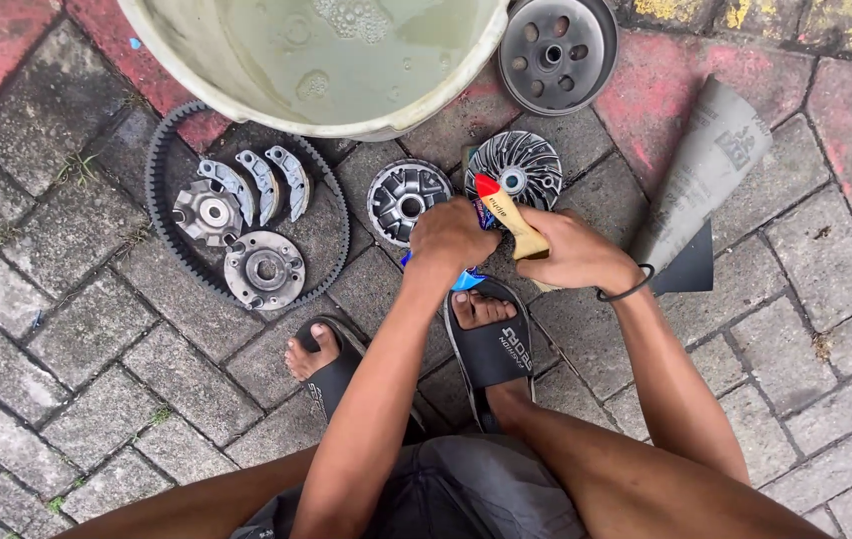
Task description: Cleaning motorcycle CVT pulley components using a brush and soapy water in a bucket.
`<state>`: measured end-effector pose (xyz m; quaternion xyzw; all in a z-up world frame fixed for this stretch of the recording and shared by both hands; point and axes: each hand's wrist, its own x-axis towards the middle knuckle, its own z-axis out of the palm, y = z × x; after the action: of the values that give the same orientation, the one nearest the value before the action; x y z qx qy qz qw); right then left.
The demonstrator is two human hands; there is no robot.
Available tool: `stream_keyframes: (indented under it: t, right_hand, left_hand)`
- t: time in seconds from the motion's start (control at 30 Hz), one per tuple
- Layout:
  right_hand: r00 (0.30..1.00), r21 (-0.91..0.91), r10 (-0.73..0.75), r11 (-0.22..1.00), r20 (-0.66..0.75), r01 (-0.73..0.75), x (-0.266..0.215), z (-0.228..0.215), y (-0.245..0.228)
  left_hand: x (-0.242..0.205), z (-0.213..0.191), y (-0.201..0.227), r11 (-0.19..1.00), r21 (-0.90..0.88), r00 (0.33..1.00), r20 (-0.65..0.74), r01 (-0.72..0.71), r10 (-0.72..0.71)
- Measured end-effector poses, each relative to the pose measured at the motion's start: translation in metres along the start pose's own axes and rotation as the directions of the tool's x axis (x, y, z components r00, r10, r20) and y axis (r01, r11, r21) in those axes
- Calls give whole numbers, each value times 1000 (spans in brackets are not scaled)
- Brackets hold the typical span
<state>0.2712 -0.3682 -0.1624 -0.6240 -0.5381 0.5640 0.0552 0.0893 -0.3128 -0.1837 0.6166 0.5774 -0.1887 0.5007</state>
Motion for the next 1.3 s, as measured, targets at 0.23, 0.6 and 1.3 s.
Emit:
stream_keyframes:
  t: [0.23,0.6,1.3]
  right_hand:
    - [997,-231,72,971,13,-67,-4,-6,-26]
    - [934,-131,-25,991,-357,-24,-21,3,54]
    - [900,114,-6,992,-436,62,-43,0,-12]
  left_hand:
    - [-17,-18,4,999,41,999,45,-22,20]
    - [-49,-37,-12,998,-18,997,51,-63,64]
    - [10,12,24,917,331,974,-45,224,-221]
